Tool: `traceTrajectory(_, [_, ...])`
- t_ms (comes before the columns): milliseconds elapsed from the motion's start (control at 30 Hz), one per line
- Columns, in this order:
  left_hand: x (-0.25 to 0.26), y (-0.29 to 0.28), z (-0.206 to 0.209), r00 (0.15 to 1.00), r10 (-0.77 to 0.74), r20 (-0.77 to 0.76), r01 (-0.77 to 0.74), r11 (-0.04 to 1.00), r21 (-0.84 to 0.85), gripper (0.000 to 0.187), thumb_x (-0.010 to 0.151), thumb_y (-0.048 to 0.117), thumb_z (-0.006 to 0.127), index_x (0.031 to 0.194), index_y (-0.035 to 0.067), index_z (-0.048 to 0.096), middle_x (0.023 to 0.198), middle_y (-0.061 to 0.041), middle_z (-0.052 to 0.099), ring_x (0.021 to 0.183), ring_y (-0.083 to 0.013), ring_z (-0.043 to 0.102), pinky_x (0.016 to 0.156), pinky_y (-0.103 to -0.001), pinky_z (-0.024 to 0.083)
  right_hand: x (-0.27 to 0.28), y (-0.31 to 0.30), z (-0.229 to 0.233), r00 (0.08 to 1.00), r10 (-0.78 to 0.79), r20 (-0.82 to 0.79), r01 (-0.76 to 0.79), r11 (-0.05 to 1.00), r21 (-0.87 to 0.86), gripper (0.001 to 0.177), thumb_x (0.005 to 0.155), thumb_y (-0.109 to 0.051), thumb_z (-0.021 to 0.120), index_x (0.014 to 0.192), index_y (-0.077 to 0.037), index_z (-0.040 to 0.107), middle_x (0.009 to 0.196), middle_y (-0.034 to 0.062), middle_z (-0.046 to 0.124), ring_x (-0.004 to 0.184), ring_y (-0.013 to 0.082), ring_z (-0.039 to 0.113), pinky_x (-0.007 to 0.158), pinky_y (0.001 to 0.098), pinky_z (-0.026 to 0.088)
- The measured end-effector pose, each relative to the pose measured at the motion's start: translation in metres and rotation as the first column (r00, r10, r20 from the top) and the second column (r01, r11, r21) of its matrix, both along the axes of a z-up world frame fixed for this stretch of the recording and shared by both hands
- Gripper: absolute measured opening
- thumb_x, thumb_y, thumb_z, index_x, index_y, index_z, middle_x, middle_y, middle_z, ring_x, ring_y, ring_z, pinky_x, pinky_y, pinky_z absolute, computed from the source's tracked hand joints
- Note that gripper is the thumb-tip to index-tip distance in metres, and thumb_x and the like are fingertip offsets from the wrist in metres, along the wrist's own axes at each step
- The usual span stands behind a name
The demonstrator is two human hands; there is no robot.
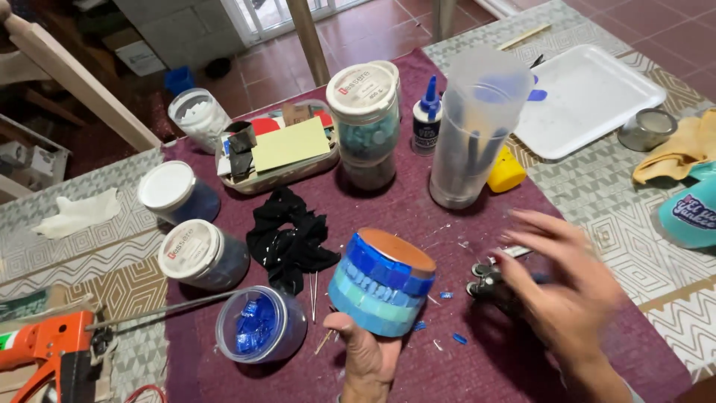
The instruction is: Decorating a small pot by gluing mosaic tiles onto its surface.
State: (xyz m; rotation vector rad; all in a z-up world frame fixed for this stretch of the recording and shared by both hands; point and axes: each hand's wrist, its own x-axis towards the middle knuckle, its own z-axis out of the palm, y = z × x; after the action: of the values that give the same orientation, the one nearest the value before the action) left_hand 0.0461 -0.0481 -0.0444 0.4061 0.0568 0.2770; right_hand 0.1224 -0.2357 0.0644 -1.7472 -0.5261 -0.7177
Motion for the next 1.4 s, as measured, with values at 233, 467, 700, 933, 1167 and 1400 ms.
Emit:
traceTrajectory(233, [0.001,0.011,0.0,0.998,0.067,-0.004,-0.067,0.997,0.031,0.121,0.057,0.073,0.077,0.153,0.009,0.039,0.153,-0.014,0.049,0.136,-0.0354,0.049,0.115,-0.056,0.037,0.032,0.018,0.01,0.834,0.317,-0.451,-0.19,0.934,0.303,0.033,0.081,0.009,0.073,0.113,0.001,0.07,0.126,0.0127,0.071,0.098,0.0168,0.069,0.093,0.0259,0.06])
traceTrajectory(467, [0.0,0.007,-0.003,0.998,0.04,0.055,-0.04,0.999,0.005,0.117,0.063,0.071,0.08,0.153,0.008,0.04,0.154,-0.013,0.049,0.136,-0.0336,0.05,0.116,-0.054,0.037,0.031,0.018,0.007,0.806,0.348,-0.48,-0.233,0.93,0.283,0.057,0.076,0.006,0.077,0.131,0.003,0.063,0.086,0.0116,0.079,0.078,0.0141,0.075,0.106,0.0306,0.055])
traceTrajectory(700, [0.0,0.0,0.009,0.996,-0.037,0.087,0.036,0.999,0.017,0.122,0.061,0.068,0.085,0.154,0.008,0.035,0.153,-0.014,0.049,0.137,-0.0338,0.05,0.117,-0.053,0.038,0.012,0.025,0.013,0.967,0.254,0.004,-0.246,0.942,-0.226,0.028,0.083,-0.018,0.07,0.108,-0.005,0.075,0.143,0.0207,0.058,0.133,0.0285,0.056,0.13,0.0518,0.03])
traceTrajectory(933, [-0.001,-0.004,0.015,0.998,-0.053,0.024,0.053,0.998,0.034,0.118,0.06,0.067,0.085,0.152,0.009,0.04,0.148,-0.012,0.055,0.131,-0.0295,0.056,0.115,-0.047,0.043,0.004,0.037,0.001,0.922,0.388,-0.001,-0.378,0.896,-0.232,0.026,0.083,-0.009,0.069,0.109,-0.01,0.075,0.119,0.0052,0.074,0.129,0.0282,0.061,0.129,0.0558,0.028])
traceTrajectory(1167, [-0.001,-0.005,0.012,0.998,-0.069,-0.006,0.069,0.997,0.025,0.121,0.058,0.068,0.084,0.153,0.009,0.039,0.149,-0.012,0.054,0.132,-0.03,0.056,0.116,-0.046,0.042,0.006,0.041,-0.003,0.922,0.387,-0.014,-0.383,0.907,-0.178,0.023,0.078,-0.003,0.075,0.101,-0.01,0.075,0.107,0.0042,0.078,0.11,0.0204,0.071,0.126,0.0538,0.033])
traceTrajectory(1400, [-0.001,-0.007,0.017,0.999,-0.051,0.011,0.05,0.997,0.051,0.117,0.061,0.067,0.085,0.152,0.008,0.04,0.148,-0.013,0.055,0.131,-0.0304,0.056,0.114,-0.048,0.044,0.004,0.042,0.002,0.918,0.395,-0.02,-0.393,0.905,-0.162,0.021,0.081,-0.004,0.073,0.101,-0.009,0.072,0.105,0.0047,0.077,0.108,0.0198,0.071,0.125,0.0533,0.035])
